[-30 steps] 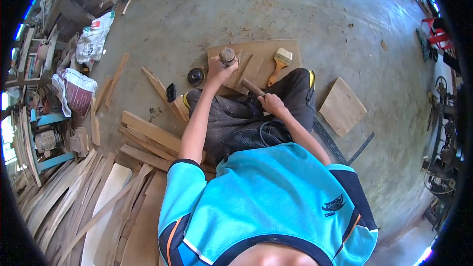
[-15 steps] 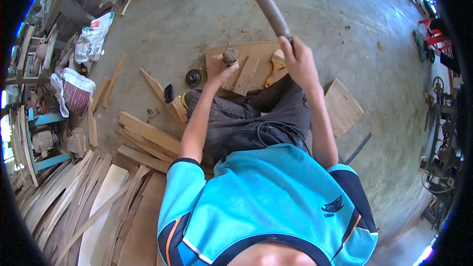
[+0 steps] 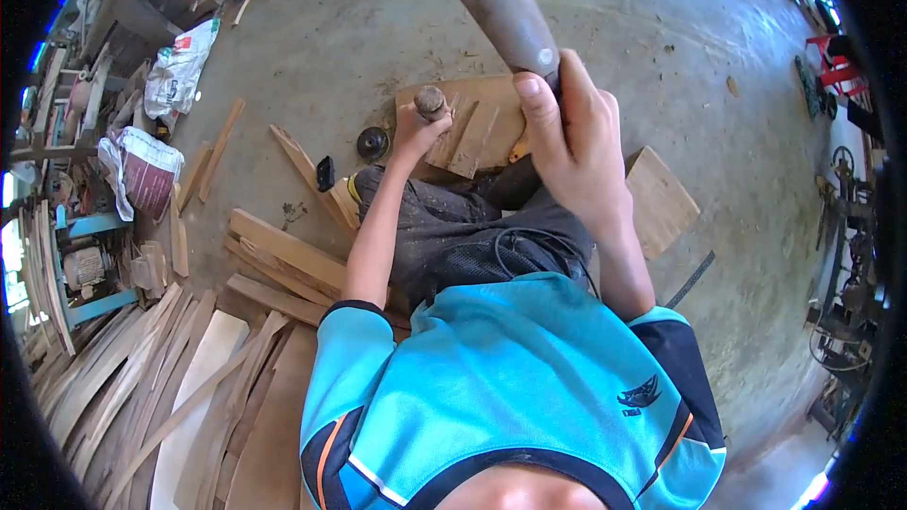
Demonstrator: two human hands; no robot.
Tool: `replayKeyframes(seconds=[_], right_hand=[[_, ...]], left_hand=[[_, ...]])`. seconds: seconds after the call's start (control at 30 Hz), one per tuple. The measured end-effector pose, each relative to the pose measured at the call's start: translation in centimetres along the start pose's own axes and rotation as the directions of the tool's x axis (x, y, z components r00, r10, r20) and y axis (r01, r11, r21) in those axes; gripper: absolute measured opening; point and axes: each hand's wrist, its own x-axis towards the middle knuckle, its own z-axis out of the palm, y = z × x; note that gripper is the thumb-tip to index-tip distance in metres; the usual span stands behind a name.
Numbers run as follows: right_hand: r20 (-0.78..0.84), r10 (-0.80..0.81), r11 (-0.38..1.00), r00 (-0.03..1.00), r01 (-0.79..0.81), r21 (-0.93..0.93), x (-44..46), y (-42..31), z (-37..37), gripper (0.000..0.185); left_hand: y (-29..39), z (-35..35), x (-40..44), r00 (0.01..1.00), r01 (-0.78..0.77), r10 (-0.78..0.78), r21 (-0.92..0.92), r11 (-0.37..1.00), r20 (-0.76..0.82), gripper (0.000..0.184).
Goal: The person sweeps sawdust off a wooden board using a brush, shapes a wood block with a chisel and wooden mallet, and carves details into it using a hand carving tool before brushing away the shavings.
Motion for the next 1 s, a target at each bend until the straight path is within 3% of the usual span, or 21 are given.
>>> replayKeyframes(seconds=[0.03, 0.1, 0.13, 0.17, 0.23, 0.3, 0.37, 0.4, 0.43, 0.5, 0.53, 0.57, 0.63, 0.67, 0.7, 0.77, 0.8, 0.83, 0.9, 0.93, 1.0], right_hand=[[0.003, 0.002, 1.0, 1.0, -0.002, -0.001, -0.2, 0.2, 0.7, 0.032], [-0.034, -0.149, 0.985, 0.988, 0.151, 0.079, -1.2, 2.3, 3.0, 0.027], [0.24, 0.033, 0.989, 0.97, 0.004, -0.151, -1.3, 4.5, 3.9, 0.029], [0.241, 0.029, 0.988, 0.97, 0.009, -0.155, -1.7, 7.1, 4.9, 0.029], [0.377, 0.196, 0.95, 0.905, -0.08, -0.301, -2.4, 10.7, 6.3, 0.031], [0.375, 0.122, 0.954, 0.919, -0.004, -0.301, -0.6, 8.5, 5.3, 0.031], [0.195, -0.043, 0.997, 0.98, 0.053, -0.048, -0.2, 4.9, 4.2, 0.03], [0.145, -0.043, 0.999, 0.989, 0.044, -0.005, 0.0, 3.5, 3.8, 0.032], [0.145, -0.046, 0.999, 0.988, 0.048, -0.007, 0.1, 3.5, 4.2, 0.032], [-0.115, -0.18, 0.961, 0.977, 0.2, 0.191, -0.7, 4.6, 5.8, 0.023], [0.142, -0.029, 0.999, 0.989, 0.024, 0.035, -1.2, 6.7, 6.2, 0.022], [0.145, -0.028, 0.999, 0.989, 0.024, 0.034, -2.0, 9.0, 6.7, 0.022], [0.317, 0.17, 0.984, 0.933, -0.143, -0.107, -3.8, 13.4, 7.8, 0.024], [0.275, 0.251, 0.966, 0.928, -0.221, -0.136, -5.0, 15.1, 7.9, 0.027], [0.238, 0.333, 0.94, 0.912, -0.303, -0.156, -6.4, 16.1, 7.7, 0.031], [0.195, 0.489, 0.864, 0.85, -0.44, -0.246, -8.8, 16.7, 6.6, 0.04], [0.18, 0.565, 0.82, 0.805, -0.523, -0.233, -10.5, 18.2, 6.3, 0.042], [0.162, 0.642, 0.764, 0.749, -0.606, -0.221, -12.5, 19.6, 6.0, 0.044], [0.173, 0.706, 0.706, 0.687, -0.66, -0.257, -14.8, 20.2, 4.5, 0.045], [0.183, 0.762, 0.646, 0.621, -0.705, -0.294, -15.6, 20.5, 3.8, 0.046], [0.155, 0.778, 0.623, 0.609, -0.719, -0.306, -16.9, 20.7, 2.8, 0.046]], left_hand=[[0.8, -0.3, -0.1, 1.0, -0.022, 0.022, 0.032, 0.999, -0.004, 0.015], [0.3, -0.1, -0.1, 0.999, -0.025, 0.027, 0.057, 0.998, -0.029, 0.017], [-0.2, 0.1, 0.0, 0.998, -0.03, 0.034, 0.078, 0.996, -0.05, 0.019], [-1.6, 0.6, 0.1, 0.998, -0.033, 0.037, 0.075, 0.997, -0.055, 0.019], [-4.9, 1.4, 0.3, 0.998, 0.017, -0.019, 0.024, 1.0, 0.059, 0.023], [-3.5, 1.5, 1.5, 0.999, -0.028, 0.032, 0.131, 0.991, -0.035, 0.026], [-2.7, 1.5, 0.5, 0.991, 0.126, -0.13, 0.099, 0.987, 0.032, 0.027], [-1.4, 1.3, 0.7, 0.995, 0.095, -0.091, 0.237, 0.967, -0.03, 0.025], [-1.5, 1.1, 0.9, 0.996, 0.093, -0.088, 0.236, 0.967, -0.033, 0.025], [-1.7, 0.1, 0.7, 0.999, -0.021, 0.024, 0.069, 0.997, -0.036, 0.021], [-1.5, -0.3, 0.3, 0.998, 0.053, -0.055, -0.077, 0.996, -0.016, 0.014], [-2.1, -0.6, 0.2, 0.998, 0.056, -0.057, -0.08, 0.995, -0.017, 0.014], [-3.9, -1.1, 0.1, 0.985, 0.13, -0.156, -0.29, 0.948, -0.069, 0.01], [-4.4, -1.2, -0.1, 0.975, 0.153, -0.214, -0.515, 0.843, -0.061, 0.01], [-5.3, -1.6, -0.1, 0.971, 0.149, -0.223, -0.516, 0.843, -0.083, 0.01], [-7.0, -2.5, -1.1, 0.889, 0.312, -0.448, -0.596, 0.74, -0.091, 0.017], [-6.5, -2.6, -1.5, 0.783, 0.322, -0.592, -0.689, 0.65, -0.192, 0.02], [-6.8, -3.1, -1.8, 0.784, 0.321, -0.59, -0.687, 0.652, -0.193, 0.02], [-8.2, -4.3, -2.5, 0.748, 0.364, -0.656, -0.767, 0.528, -0.096, 0.021], [-8.9, -4.4, -2.6, 0.764, 0.38, -0.64, -0.748, 0.544, -0.078, 0.021], [-7.5, -3.9, -2.8, 0.803, 0.384, -0.591, -0.699, 0.603, -0.069, 0.021]])
